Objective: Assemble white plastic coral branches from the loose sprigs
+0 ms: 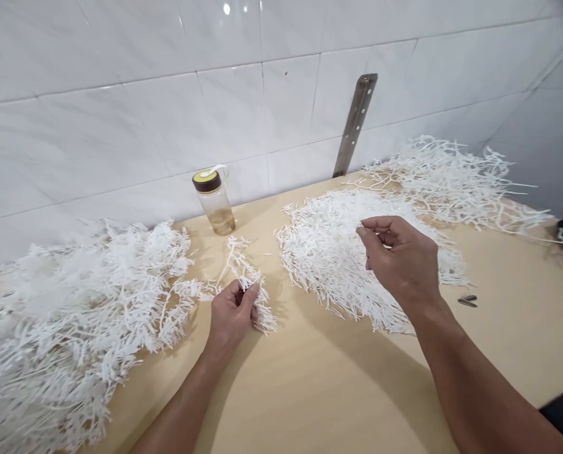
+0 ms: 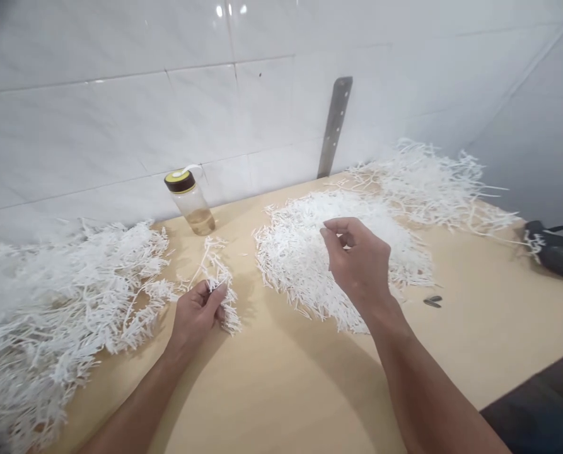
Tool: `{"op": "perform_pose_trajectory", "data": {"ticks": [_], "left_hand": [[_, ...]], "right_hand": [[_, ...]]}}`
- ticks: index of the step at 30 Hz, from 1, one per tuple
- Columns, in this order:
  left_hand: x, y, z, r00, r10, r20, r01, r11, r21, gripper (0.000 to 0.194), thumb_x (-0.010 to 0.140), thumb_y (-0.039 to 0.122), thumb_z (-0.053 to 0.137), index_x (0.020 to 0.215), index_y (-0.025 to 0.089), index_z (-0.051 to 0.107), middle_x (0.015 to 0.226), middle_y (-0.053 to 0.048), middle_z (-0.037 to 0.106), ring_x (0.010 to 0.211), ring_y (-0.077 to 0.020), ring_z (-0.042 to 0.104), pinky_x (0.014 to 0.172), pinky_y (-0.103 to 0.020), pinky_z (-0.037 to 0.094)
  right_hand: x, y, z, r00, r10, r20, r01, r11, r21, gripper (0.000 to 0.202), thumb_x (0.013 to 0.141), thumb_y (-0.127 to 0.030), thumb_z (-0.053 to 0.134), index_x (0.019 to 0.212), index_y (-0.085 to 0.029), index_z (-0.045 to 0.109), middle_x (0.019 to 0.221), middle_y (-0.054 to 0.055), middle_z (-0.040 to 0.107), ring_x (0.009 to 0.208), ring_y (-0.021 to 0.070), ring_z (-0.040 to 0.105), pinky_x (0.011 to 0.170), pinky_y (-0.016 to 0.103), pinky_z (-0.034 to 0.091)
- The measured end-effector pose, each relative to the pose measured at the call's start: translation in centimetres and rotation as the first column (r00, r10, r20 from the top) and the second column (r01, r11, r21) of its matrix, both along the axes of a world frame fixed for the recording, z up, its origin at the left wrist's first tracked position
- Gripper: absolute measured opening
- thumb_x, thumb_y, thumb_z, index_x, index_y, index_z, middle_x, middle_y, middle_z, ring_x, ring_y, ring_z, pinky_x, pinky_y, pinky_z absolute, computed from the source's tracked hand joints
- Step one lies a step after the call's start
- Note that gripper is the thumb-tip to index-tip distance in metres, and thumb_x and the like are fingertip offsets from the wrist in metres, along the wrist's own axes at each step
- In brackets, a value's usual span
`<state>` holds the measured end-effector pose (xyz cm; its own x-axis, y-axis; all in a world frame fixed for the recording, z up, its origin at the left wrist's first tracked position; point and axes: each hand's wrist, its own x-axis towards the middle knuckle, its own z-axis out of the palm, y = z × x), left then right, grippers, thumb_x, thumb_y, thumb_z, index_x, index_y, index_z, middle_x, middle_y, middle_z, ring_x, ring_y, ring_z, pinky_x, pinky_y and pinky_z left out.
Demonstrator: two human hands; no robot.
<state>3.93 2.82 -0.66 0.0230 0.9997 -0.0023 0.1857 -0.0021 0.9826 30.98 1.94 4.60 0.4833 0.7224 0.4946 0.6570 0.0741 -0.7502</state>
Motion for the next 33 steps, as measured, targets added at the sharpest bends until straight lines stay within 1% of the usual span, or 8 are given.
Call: {"op": "perform_pose_trajectory", "data": {"ticks": [7,10,15,17,20,25,28,33], "left_hand": [[0.2,0.1,0.0,1.000,0.014,0.017,-0.014,1.000,-0.007,0.041,0.082,0.048,0.067,0.060,0.020,0.045,0.042,0.005,0.051,0.037,-0.0080,0.045,0.040,-0.018,0.034],[0.1,0.2,0.1,1.000,-0.002,0.008,0.002,1.000,0.000,0.041,0.082,0.047,0.067,0.059,0.020,0.046,0.041,0.005,0.050,0.037,-0.0082,0.045,0.041,-0.018,0.034],[-0.2,0.2,-0.1,1.000,-0.025,0.002,0.025,1.000,0.012,0.040,0.081,0.048,0.067,0.058,0.019,0.050,0.041,0.004,0.050,0.038,-0.0084,0.043,0.041,-0.020,0.033],[-0.4,0.3,-0.2,0.999,-0.044,0.007,0.044,0.999,0.013,0.040,0.080,0.049,0.068,0.058,0.019,0.052,0.042,0.004,0.049,0.038,-0.0085,0.042,0.040,-0.021,0.031],[-0.5,0.3,-0.4,0.998,-0.061,-0.003,0.062,0.997,0.047,0.043,0.079,0.048,0.069,0.054,0.019,0.049,0.044,0.005,0.047,0.040,-0.0086,0.041,0.042,-0.022,0.031],[-0.4,0.3,-0.4,0.998,-0.063,-0.026,0.065,0.992,0.109,0.044,0.081,0.046,0.069,0.054,0.020,0.047,0.044,0.005,0.045,0.043,-0.0090,0.042,0.045,-0.022,0.033],[-0.3,0.3,-0.5,0.996,-0.080,-0.040,0.084,0.990,0.110,0.044,0.082,0.046,0.068,0.055,0.019,0.047,0.045,0.005,0.045,0.044,-0.0088,0.042,0.046,-0.022,0.033],[-0.1,0.3,-0.9,0.992,-0.102,-0.074,0.109,0.989,0.102,0.044,0.082,0.046,0.069,0.056,0.019,0.046,0.045,0.006,0.042,0.044,-0.0084,0.040,0.045,-0.023,0.032]], "right_hand": [[1.1,0.4,-0.3,0.988,-0.063,0.144,0.061,0.998,0.017,0.019,0.092,-0.034,0.058,0.096,-0.021,0.071,0.080,0.005,0.068,0.058,0.0149,0.062,0.054,0.028,0.047],[0.4,0.1,-0.2,0.992,-0.082,0.092,0.075,0.994,0.076,0.019,0.091,-0.035,0.059,0.099,-0.021,0.070,0.081,0.005,0.069,0.058,0.0146,0.061,0.052,0.028,0.047],[-3.2,-0.7,-1.0,0.974,0.201,-0.109,-0.199,0.980,0.021,0.023,0.093,-0.039,0.057,0.102,-0.020,0.067,0.076,0.004,0.068,0.052,0.0133,0.058,0.045,0.026,0.045],[-5.0,-1.1,-2.1,0.917,0.346,-0.196,-0.362,0.931,-0.053,0.023,0.093,-0.040,0.057,0.101,-0.020,0.066,0.070,0.003,0.066,0.046,0.0118,0.055,0.042,0.026,0.044],[-7.6,-1.4,-3.9,0.791,0.502,-0.350,-0.577,0.802,-0.156,0.026,0.093,-0.042,0.056,0.104,-0.020,0.065,0.061,-0.002,0.059,0.040,0.0106,0.052,0.040,0.025,0.045],[-9.8,-1.7,-5.9,0.604,0.560,-0.567,-0.765,0.608,-0.214,0.034,0.092,-0.045,0.056,0.109,-0.017,0.062,0.062,-0.004,0.058,0.039,0.0109,0.056,0.040,0.024,0.048],[-10.2,-1.7,-6.2,0.542,0.564,-0.623,-0.802,0.569,-0.183,0.032,0.092,-0.044,0.055,0.109,-0.017,0.062,0.059,-0.005,0.058,0.038,0.0105,0.056,0.040,0.022,0.047],[-10.2,-1.7,-6.2,0.546,0.573,-0.611,-0.799,0.576,-0.173,0.022,0.092,-0.038,0.057,0.099,-0.018,0.062,0.050,-0.006,0.057,0.037,0.0099,0.054,0.040,0.020,0.044]]}}
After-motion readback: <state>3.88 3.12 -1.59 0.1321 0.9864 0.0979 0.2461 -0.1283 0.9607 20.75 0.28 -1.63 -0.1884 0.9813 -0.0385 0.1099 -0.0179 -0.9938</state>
